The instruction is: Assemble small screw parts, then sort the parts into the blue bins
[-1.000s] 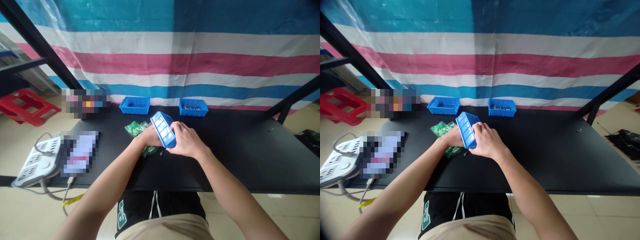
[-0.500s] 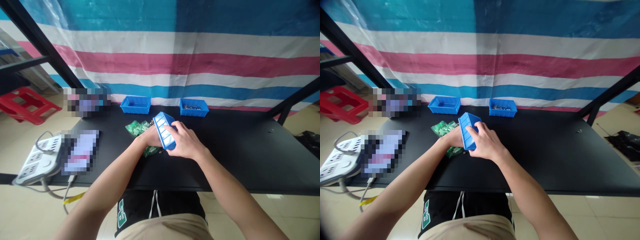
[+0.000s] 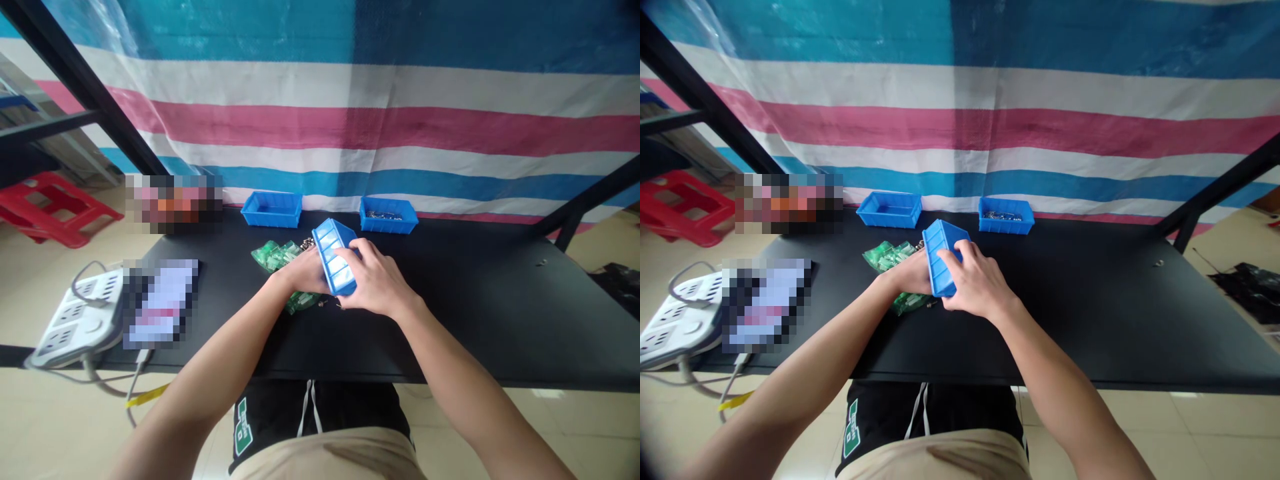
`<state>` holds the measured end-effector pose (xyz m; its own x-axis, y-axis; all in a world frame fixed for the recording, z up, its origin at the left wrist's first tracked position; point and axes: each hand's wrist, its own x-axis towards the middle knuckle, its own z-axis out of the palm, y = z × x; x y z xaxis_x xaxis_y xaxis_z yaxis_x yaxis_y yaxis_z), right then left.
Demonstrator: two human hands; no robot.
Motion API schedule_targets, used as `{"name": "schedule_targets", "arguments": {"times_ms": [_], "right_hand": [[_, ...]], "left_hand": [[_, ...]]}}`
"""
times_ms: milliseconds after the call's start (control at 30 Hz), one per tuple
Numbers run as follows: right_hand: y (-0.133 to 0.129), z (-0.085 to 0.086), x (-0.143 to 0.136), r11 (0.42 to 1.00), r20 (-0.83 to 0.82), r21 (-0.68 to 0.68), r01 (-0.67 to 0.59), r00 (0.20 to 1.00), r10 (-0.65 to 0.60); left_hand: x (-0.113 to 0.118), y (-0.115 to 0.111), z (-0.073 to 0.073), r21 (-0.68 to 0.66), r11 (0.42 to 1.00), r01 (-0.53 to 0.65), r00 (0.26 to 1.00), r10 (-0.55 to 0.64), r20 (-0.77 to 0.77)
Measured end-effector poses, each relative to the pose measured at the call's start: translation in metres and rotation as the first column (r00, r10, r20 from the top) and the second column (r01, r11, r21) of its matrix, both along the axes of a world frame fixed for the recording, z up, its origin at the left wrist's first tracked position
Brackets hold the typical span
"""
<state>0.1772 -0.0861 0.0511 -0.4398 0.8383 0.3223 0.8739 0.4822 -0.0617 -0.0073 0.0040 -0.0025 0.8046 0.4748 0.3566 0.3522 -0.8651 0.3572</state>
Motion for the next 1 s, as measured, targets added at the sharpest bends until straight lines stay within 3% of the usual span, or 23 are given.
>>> {"name": "schedule_targets", "arguments": {"times_ms": [200, 367, 600, 733, 833, 933, 1000], "right_hand": [[0.001, 0.007, 0.011, 0.999, -0.035, 0.009, 0.032, 0.999, -0.032], [0.005, 0.009, 0.022, 0.998, -0.188, 0.050, 0.047, 0.981, -0.037], [0.014, 0.004, 0.034, 0.951, -0.396, 0.303, 0.059, 0.916, 0.069], [0.019, 0.000, 0.033, 0.908, -0.451, 0.414, 0.059, 0.880, 0.148], [0.021, -0.002, 0.032, 0.899, -0.519, 0.432, 0.068, 0.834, 0.186], [0.027, -0.009, 0.032, 0.936, -0.658, 0.340, 0.088, 0.733, 0.170], [0.033, -0.017, 0.033, 0.970, -0.771, 0.238, 0.047, 0.617, 0.159]], "left_hand": [[0.001, 0.000, 0.002, 0.015, 0.999, -0.031, 0.997, 0.032, -0.069], [0.003, -0.003, 0.009, 0.002, 0.999, -0.034, 0.993, 0.034, -0.114], [0.002, -0.004, 0.014, 0.007, 0.998, -0.068, 0.996, 0.068, -0.048], [0.000, 0.000, 0.014, 0.091, 0.977, -0.193, 0.977, 0.183, 0.112], [-0.004, 0.006, 0.012, 0.143, 0.907, -0.396, 0.894, 0.346, 0.284], [-0.010, 0.014, 0.010, 0.142, 0.813, -0.565, 0.771, 0.459, 0.441], [-0.014, 0.017, 0.010, 0.147, 0.797, -0.586, 0.743, 0.457, 0.489]]}}
